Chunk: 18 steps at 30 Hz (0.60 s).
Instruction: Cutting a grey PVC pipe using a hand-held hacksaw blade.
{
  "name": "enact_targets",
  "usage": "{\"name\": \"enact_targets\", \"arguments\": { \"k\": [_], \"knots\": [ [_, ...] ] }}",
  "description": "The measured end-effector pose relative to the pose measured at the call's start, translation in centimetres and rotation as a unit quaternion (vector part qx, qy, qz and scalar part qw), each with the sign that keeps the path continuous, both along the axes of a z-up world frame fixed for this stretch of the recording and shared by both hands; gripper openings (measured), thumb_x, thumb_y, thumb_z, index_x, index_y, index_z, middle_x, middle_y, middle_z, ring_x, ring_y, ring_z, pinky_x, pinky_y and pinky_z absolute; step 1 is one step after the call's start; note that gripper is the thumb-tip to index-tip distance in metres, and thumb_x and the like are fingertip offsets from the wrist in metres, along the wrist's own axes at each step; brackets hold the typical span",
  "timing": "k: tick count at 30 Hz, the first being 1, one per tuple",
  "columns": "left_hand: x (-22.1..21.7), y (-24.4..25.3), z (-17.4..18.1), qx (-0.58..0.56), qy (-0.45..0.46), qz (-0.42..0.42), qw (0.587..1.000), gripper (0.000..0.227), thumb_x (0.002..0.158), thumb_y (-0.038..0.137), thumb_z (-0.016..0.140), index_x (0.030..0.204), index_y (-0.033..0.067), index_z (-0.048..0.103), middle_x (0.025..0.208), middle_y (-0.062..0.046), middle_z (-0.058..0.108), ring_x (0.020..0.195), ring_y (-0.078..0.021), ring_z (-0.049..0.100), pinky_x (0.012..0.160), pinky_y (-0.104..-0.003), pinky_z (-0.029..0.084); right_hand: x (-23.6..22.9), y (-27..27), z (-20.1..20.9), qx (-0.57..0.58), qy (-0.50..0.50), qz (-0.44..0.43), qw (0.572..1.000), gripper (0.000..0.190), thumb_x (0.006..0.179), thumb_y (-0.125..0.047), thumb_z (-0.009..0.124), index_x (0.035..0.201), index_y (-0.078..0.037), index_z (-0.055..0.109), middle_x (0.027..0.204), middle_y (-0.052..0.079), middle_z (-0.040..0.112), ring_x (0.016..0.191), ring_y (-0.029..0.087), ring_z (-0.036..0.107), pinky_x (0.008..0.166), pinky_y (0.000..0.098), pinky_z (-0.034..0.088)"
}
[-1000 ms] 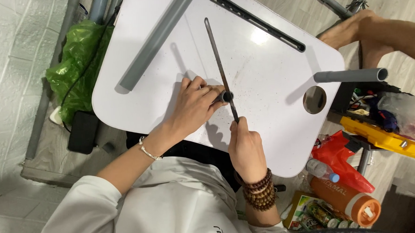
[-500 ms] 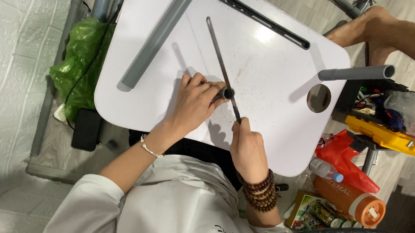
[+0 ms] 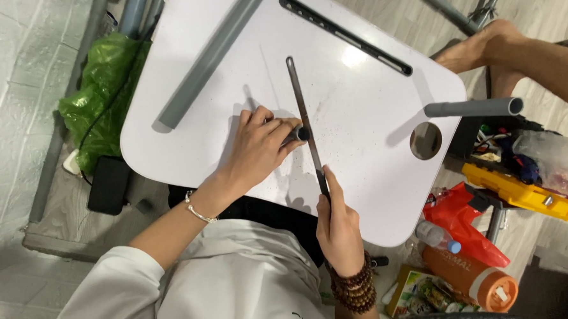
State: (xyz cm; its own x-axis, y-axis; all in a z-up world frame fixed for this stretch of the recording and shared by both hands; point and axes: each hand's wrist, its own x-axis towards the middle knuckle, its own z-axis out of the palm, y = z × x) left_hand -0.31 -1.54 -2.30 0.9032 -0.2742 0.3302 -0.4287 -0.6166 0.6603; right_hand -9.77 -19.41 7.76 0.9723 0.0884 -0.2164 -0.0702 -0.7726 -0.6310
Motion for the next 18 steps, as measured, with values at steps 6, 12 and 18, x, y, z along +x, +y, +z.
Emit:
{"name": "enact_targets", "arguments": {
  "k": [6,12,18],
  "knots": [
    [-0.1,0.0,0.2,0.012,-0.007,0.01,1.0,0.038,0.092,0.037,0.076,0.118,0.0087,0.075,0.092,-0.001,0.077,0.099,-0.0227,0.055,0.087,-0.036,0.035,-1.4,-1.2,-1.9,-0.027,-0.16,0.001,0.987,0.065,0.099,0.008,0.05,0.16,0.001,0.028,0.068,0.007,0.058,0.054,0.013,0.058,0.053,0.0285,0.047],
    [-0.1,-0.1,-0.2,0.015,-0.007,0.007,1.0,0.039,0.091,0.036,0.076,0.118,0.0084,0.074,0.091,0.001,0.076,0.097,-0.0205,0.054,0.086,-0.036,0.035,-0.7,-0.5,-2.8,-0.077,-0.097,0.023,0.992,0.065,0.096,0.009,0.055,0.157,-0.001,0.033,0.057,0.007,0.053,0.044,0.016,0.049,0.046,0.035,0.041],
    [-0.1,-0.1,0.0,0.018,-0.013,0.005,1.0,0.037,0.092,0.034,0.077,0.118,0.0084,0.073,0.088,0.003,0.074,0.093,-0.0183,0.052,0.083,-0.035,0.034,-0.6,-0.8,-2.7,-0.072,-0.084,0.034,0.993,0.071,0.092,0.011,0.054,0.158,-0.003,0.033,0.061,0.009,0.055,0.047,0.018,0.051,0.049,0.0346,0.044]
  ]
}}
